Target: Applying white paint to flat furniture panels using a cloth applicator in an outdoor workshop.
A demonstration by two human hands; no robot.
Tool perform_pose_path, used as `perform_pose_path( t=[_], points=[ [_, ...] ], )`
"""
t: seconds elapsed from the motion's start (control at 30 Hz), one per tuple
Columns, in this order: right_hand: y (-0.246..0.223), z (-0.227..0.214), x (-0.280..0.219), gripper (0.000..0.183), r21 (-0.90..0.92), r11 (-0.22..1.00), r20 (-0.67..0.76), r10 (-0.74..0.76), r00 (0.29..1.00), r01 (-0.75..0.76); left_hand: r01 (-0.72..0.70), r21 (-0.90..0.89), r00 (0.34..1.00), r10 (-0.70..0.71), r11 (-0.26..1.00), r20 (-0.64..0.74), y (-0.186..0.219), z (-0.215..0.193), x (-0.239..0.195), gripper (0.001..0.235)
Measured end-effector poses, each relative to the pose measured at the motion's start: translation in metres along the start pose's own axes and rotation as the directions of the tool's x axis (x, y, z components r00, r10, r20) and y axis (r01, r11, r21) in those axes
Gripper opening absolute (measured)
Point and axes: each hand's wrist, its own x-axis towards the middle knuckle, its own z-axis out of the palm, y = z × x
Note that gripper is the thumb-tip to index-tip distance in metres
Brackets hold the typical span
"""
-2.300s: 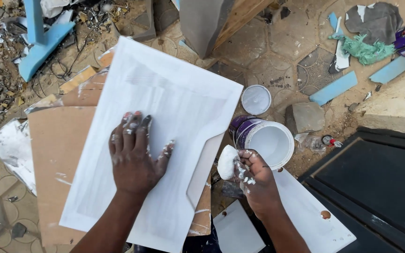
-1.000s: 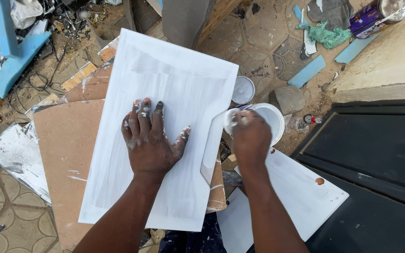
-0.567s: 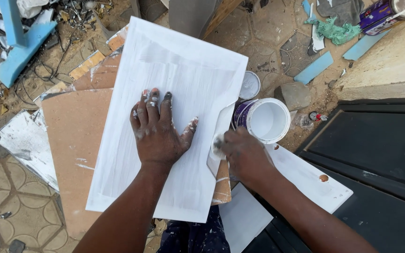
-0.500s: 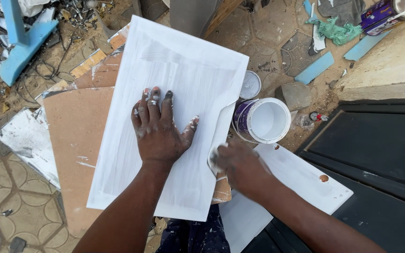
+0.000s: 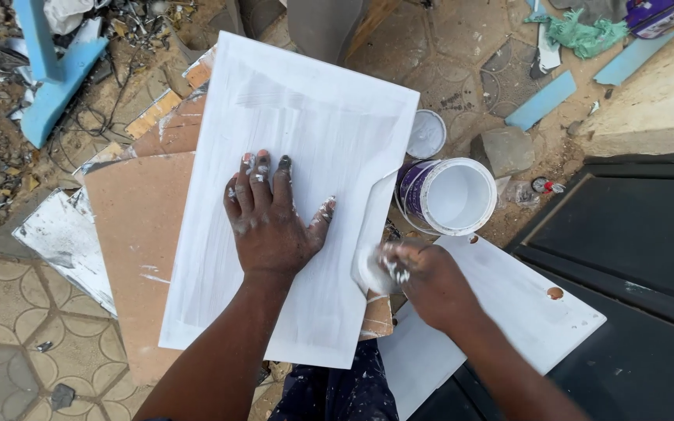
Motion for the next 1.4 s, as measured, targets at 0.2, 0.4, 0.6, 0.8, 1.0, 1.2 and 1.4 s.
perform_pose_path(
  t=[0.2,0.4,0.6,0.8,1.0,1.2,1.4],
  points=[
    [0.010,0.050,-0.008,0.059,0.580,0.811,-0.147,0.198,0.969,-0.078,-0.135,0.110,0.864,0.171,0.985,-0.474,-0.003,0.023,-0.002,0.068],
    [-0.006,0.031,-0.008,0.041,0.708,0.561,0.073,0.545,0.835,-0.428,-0.149,0.121,0.850,0.190,0.981,-0.492,0.000,0.020,0.001,0.066],
    [-0.030,0.008,0.013,0.049,0.993,0.007,0.102,0.393,0.914,-0.114,0.008,0.075,1.000,-0.007,0.997,-0.014,0.006,0.010,0.001,0.080],
    [-0.019,-0.010,0.015,0.045,0.878,0.454,-0.046,0.400,0.915,-0.154,0.001,0.086,0.999,0.002,0.996,-0.040,0.007,0.012,0.001,0.081],
    [0.044,0.032,0.026,0.043,0.535,0.818,0.024,0.234,0.972,-0.210,-0.004,0.092,0.999,0.008,0.996,-0.042,0.009,0.008,0.001,0.081],
    [0.042,-0.009,-0.014,0.051,0.452,0.856,0.136,0.211,0.968,-0.250,0.000,0.080,1.000,0.001,0.997,-0.005,0.009,0.008,0.004,0.086],
    [0.085,0.015,-0.002,0.038,0.899,0.438,-0.138,0.230,0.964,0.024,0.012,0.065,1.000,-0.012,0.998,-0.004,0.011,0.004,0.002,0.084]
  ],
)
